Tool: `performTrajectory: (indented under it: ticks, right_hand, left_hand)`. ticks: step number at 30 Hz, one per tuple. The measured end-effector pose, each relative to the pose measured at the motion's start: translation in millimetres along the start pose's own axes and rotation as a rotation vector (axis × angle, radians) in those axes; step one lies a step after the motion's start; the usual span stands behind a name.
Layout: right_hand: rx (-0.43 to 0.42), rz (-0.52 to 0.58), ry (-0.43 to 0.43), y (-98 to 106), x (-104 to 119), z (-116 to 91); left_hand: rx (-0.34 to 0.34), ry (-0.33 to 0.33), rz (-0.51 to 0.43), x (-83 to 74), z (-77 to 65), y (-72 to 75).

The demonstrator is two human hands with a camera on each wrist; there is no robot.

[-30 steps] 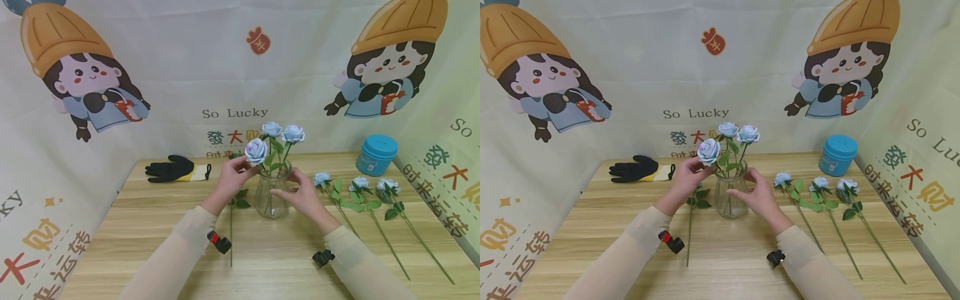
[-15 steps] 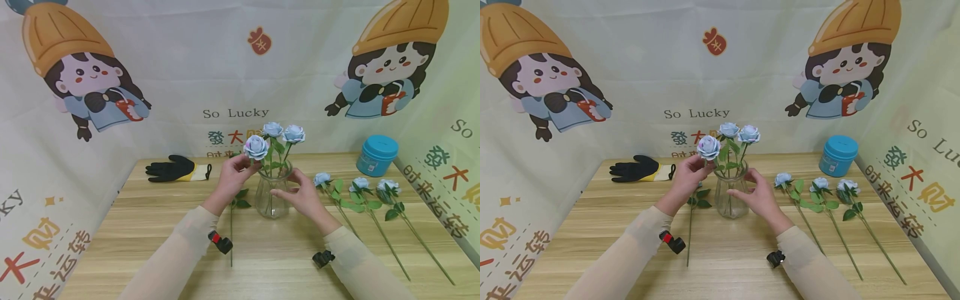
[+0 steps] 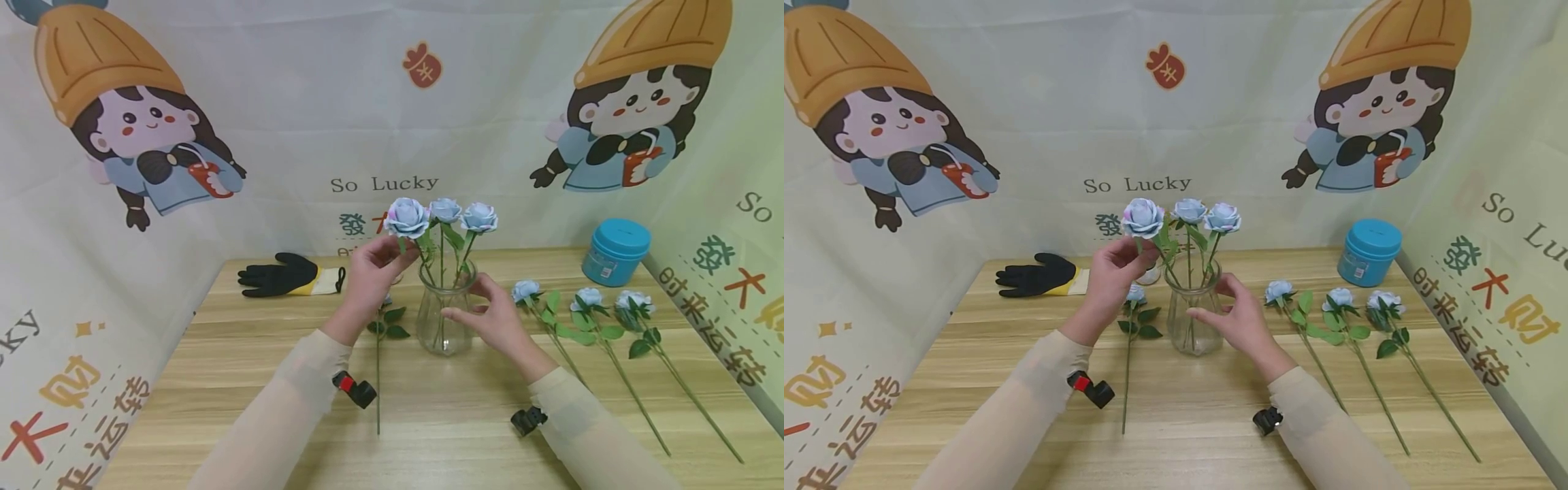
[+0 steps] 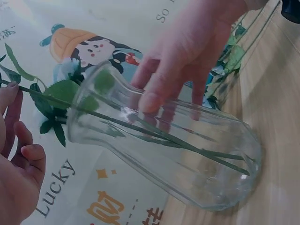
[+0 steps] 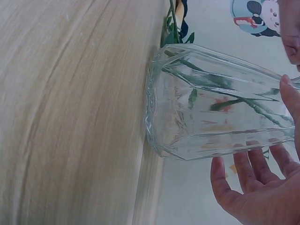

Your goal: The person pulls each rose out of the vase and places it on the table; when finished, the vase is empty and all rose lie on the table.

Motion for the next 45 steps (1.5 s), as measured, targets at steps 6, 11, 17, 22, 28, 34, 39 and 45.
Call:
performTrajectory:
  ticks: [6, 11, 17, 22, 28, 34, 39, 45]
  right_hand:
    - [0.000, -0.012, -0.004, 0, -1, 0]
    - [0.002, -0.018, -0.007, 0, -3, 1]
    - [0.002, -0.018, -0.008, 0, -1, 1]
    - [0.005, -0.026, -0.004, 1, -1, 0]
    - [0.003, -0.023, -0.008, 1, -1, 1]
    - [0.007, -0.020, -0.011, 0, -1, 1]
    - [0.011, -0.032, -0.018, 0, -1, -1]
    - [0.011, -0.034, -0.019, 1, 0, -2]
  left_hand:
    - [-0.055, -0.069, -0.091, -20.3, 5.3, 2.1]
    - [-0.101, -0.091, -0.137, -33.0, 8.6, 4.6]
    - [-0.134, -0.130, -0.185, -49.5, 13.2, 10.1]
    - [-0.138, -0.205, -0.199, -69.5, 19.4, 16.5]
    - [-0.150, -0.285, -0.184, -90.2, 24.1, 26.1]
    - [-0.167, -0.367, -0.203, -108.8, 24.2, 33.5]
    - [-0.160, -0.371, -0.209, -118.8, 21.6, 35.5]
    - [-0.145, -0.325, -0.131, -115.7, 16.7, 42.6]
Point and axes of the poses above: each hand's wrist, its own z-axis towards the middle knuckle, its own y-axis out of the back of the hand, x = y × z, the point moved 5 cm from there along z, towards the middle knuckle, and after that the axes turned 5 degrees about -z, right-handed, at the moved point
